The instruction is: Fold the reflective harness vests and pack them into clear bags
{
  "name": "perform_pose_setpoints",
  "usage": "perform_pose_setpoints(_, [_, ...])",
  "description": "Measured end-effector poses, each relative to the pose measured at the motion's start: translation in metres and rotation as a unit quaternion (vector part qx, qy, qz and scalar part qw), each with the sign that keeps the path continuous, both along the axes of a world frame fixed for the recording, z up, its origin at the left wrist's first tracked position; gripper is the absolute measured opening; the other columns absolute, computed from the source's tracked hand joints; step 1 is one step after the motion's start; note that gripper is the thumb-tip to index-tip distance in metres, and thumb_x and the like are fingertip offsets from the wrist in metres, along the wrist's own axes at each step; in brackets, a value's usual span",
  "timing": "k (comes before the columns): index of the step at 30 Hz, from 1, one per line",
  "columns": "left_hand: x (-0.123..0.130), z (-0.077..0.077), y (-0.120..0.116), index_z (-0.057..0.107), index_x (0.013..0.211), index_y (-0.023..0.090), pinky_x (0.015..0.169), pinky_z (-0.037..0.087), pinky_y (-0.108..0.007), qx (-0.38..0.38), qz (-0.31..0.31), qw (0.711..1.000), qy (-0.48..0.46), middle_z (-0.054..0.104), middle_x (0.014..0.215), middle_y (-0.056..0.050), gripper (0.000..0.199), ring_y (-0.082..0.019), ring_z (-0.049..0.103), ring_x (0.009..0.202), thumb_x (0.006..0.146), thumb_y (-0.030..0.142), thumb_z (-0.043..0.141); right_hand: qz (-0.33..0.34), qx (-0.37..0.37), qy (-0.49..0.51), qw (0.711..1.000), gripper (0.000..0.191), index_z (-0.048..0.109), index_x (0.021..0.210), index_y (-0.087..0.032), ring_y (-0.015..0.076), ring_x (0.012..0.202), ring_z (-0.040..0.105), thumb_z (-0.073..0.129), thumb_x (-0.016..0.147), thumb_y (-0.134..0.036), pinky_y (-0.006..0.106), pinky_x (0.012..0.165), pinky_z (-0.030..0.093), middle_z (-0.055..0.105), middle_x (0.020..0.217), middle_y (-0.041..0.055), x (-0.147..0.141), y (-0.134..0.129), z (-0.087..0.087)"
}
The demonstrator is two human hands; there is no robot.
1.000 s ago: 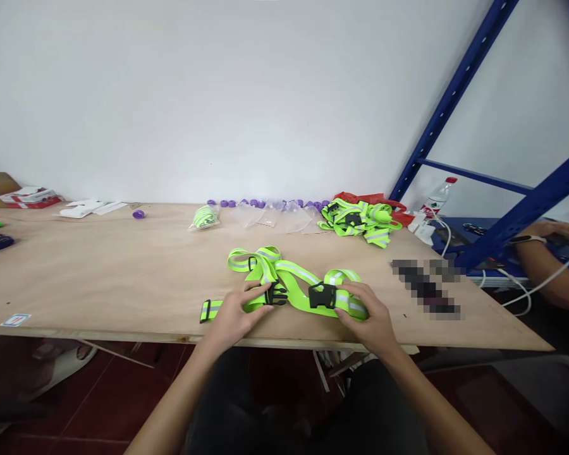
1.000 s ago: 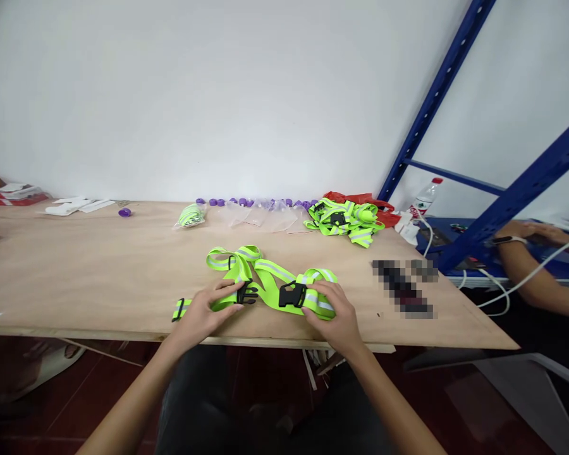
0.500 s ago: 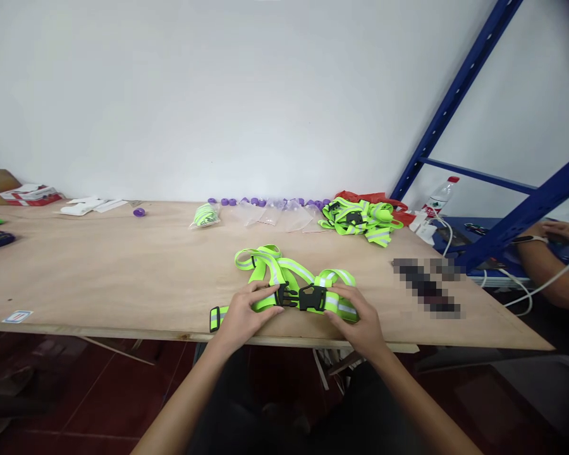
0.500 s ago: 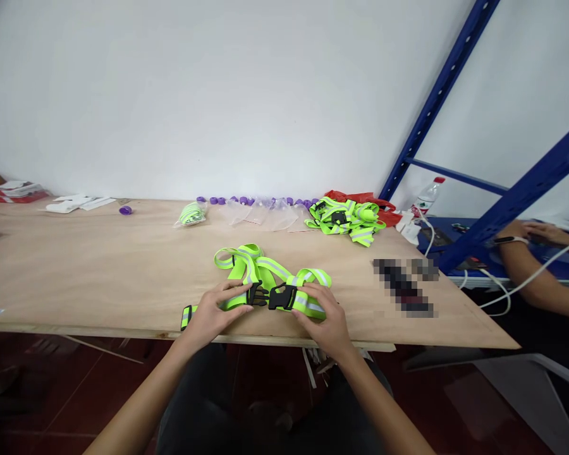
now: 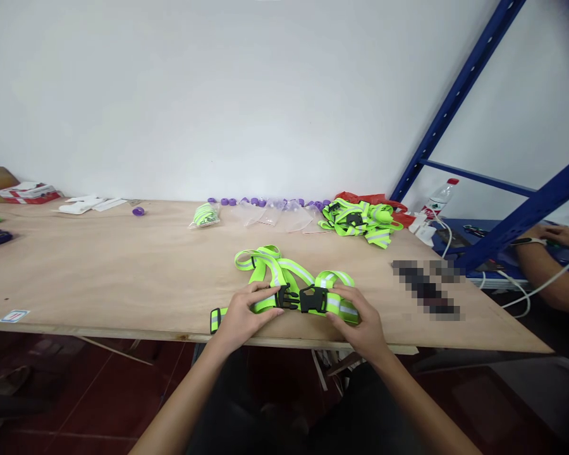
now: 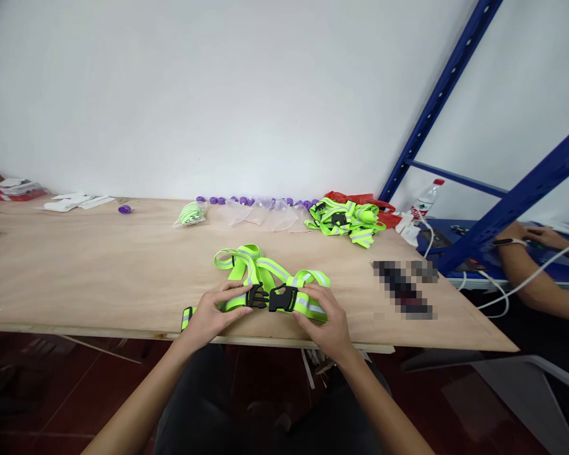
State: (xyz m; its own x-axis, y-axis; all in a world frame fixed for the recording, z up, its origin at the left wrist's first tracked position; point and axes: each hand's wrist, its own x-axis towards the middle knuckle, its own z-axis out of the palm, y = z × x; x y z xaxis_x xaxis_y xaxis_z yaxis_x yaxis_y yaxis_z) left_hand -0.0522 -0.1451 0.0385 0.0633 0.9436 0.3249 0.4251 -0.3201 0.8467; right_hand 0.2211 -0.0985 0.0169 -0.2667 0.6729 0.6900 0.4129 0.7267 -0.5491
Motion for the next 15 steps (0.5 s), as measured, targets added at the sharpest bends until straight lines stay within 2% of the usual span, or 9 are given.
perform_pose_setpoints(9, [0.0013, -0.0015, -0.0009, 0.076, 0.115, 0.028, 0.100, 0.050, -0.041, 0.010, 0.025, 1.000, -0.001, 0.072, 0.119, -0.008, 0.038, -0.028, 0.064, 0.114, 0.078, 0.036, 0.081, 0.002, -0.037, -0.001, 0.999, 0.027, 0.066, 0.111, -0.025, 0.0276, 0.110, 0.067, 0.070, 0.085, -0.032, 0.043, 0.097, 0.054, 0.073, 0.108, 0.0070, 0.0010, -0.0035, -0.0010])
perform_pose_setpoints(15, [0.0006, -0.0021, -0.0011, 0.076, 0.116, 0.028, 0.099, 0.050, -0.039, 0.014, 0.008, 1.000, 0.009, 0.071, 0.118, -0.008, 0.038, -0.027, 0.065, 0.111, 0.079, 0.035, 0.080, -0.003, -0.026, 0.000, 1.000, 0.025, 0.065, 0.109, -0.026, 0.0269, 0.109, 0.067, 0.070, 0.085, -0.032, 0.042, 0.096, 0.055, 0.073, 0.106, 0.0064, -0.0003, -0.0036, 0.0010])
